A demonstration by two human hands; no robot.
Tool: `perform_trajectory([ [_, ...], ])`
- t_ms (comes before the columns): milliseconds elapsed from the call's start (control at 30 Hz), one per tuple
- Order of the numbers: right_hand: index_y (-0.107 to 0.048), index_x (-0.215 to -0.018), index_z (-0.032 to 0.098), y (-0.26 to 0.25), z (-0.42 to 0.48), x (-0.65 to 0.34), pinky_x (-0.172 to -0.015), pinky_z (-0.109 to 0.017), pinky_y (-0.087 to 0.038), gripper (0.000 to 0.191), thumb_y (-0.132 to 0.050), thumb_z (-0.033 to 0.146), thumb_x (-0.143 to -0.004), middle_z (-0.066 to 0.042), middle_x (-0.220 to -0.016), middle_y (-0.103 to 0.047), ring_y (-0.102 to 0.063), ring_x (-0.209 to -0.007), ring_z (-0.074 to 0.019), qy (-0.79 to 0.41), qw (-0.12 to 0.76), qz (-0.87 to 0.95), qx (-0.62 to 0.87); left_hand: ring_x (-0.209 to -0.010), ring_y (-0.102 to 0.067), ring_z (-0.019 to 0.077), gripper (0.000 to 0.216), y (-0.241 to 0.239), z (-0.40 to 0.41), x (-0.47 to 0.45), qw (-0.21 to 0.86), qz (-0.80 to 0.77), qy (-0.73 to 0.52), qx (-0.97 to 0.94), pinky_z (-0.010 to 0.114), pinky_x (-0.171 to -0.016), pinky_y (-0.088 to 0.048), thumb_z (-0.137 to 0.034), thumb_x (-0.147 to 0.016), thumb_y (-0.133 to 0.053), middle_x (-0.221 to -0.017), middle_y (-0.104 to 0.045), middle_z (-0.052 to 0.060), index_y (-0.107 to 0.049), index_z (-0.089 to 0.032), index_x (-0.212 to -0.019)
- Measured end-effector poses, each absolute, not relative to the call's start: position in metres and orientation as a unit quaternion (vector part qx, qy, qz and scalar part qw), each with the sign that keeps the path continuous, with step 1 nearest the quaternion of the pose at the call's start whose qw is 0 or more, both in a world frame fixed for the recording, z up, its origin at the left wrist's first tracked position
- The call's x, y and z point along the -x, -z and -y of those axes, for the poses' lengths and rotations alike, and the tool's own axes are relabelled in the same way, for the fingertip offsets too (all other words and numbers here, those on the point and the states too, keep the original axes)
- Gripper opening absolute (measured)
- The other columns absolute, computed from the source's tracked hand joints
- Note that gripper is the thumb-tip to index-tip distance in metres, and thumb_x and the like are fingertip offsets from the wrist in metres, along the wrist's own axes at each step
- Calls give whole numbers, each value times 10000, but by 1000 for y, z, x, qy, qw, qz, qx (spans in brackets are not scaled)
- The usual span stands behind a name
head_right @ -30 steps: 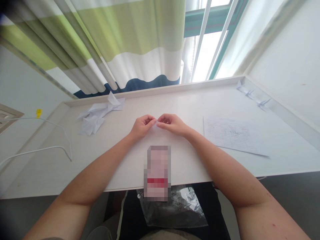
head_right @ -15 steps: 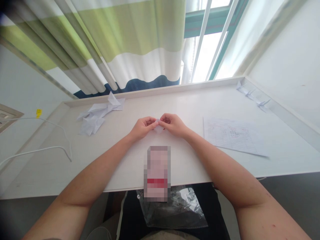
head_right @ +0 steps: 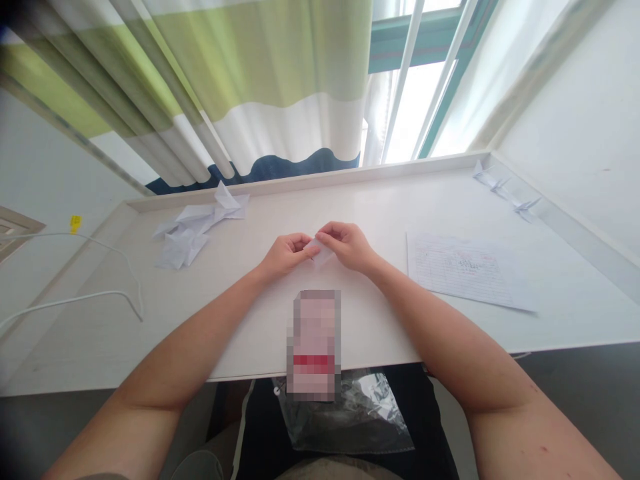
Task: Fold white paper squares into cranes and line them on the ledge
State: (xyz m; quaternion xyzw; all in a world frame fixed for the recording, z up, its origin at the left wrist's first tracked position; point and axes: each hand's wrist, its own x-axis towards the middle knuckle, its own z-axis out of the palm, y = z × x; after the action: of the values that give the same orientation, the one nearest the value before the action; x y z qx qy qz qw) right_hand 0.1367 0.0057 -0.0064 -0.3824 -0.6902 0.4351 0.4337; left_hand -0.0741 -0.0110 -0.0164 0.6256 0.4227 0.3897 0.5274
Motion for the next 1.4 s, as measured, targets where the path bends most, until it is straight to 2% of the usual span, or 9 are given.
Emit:
perform_trajectory([
  [267,-725,-929,226,10,-8,-133,-743,-386,-558,460,-785,678,-870,-49,-851,-761,-685,-769,-202,-447,467,653,395,-756,-769,206,426,17,10,75,510,-432,-363,-649,336,-746,-552,-589,-853,-867,-812,-835,94,-797,-168,-868],
  [367,-732,-1028,224,13,-11,-136,-716,-372,-542,532,-790,724,-857,-28,-810,-723,-666,-729,-187,-451,450,667,385,-657,-721,169,452,18,9,74,517,-418,-380,-643,316,-686,-537,-608,-855,-860,-736,-798,68,-773,-166,-875],
  [467,-735,-914,234,14,-13,-141,-615,-343,-472,534,-765,764,-859,15,-659,-626,-576,-610,-158,-433,440,680,397,-511,-622,129,422,17,9,74,523,-432,-400,-617,294,-599,-487,-579,-867,-850,-605,-712,7,-723,-176,-865],
  [567,-793,-922,258,12,-13,-145,-563,-331,-389,434,-727,687,-923,61,-535,-496,-436,-517,-136,-374,432,703,423,-607,-717,149,349,17,4,75,539,-426,-436,-580,309,-689,-546,-421,-850,-857,-806,-807,27,-704,-190,-1062],
  [733,-864,-1004,292,12,-15,-149,-711,-345,-465,188,-698,366,-958,-2,-748,-726,-594,-666,-165,-270,324,808,411,-1010,-802,231,273,22,-4,83,466,-476,-482,-570,410,-968,-593,-349,-971,-636,-1078,-842,105,-696,-185,-1182],
  [867,-874,-1068,299,12,-18,-152,-732,-347,-457,273,-653,203,-941,-4,-747,-718,-600,-679,-174,-229,188,854,428,-1204,-731,279,169,25,-1,88,281,-510,-385,-716,502,-1158,-523,-286,-951,-701,-1194,-824,97,-768,-216,-1090],
  [1067,-851,-1095,247,8,-17,-158,-992,-475,-496,225,-646,298,-1018,-113,-1102,-758,-667,-1078,-302,-134,180,877,425,-1436,-611,313,188,24,6,88,131,-449,-252,-847,557,-1242,-458,-232,-1011,-652,-1396,-776,80,-811,-237,-1109],
  [1233,-839,-1046,252,10,-16,-156,-1026,-534,-486,280,-726,505,-1009,-135,-1309,-735,-614,-1218,-368,-78,191,876,436,-1356,-697,281,181,25,3,92,129,-421,-243,-864,560,-1238,-444,-241,-1041,-639,-1301,-827,51,-804,-248,-1115],
  [1400,-787,-1251,266,14,-16,-153,-1038,-525,-487,272,-722,402,-1024,-110,-1279,-765,-643,-1206,-347,-108,172,897,393,-1245,-740,258,169,27,1,95,158,-379,-277,-869,505,-1173,-517,-226,-1018,-686,-1217,-832,66,-811,-254,-1128],
])
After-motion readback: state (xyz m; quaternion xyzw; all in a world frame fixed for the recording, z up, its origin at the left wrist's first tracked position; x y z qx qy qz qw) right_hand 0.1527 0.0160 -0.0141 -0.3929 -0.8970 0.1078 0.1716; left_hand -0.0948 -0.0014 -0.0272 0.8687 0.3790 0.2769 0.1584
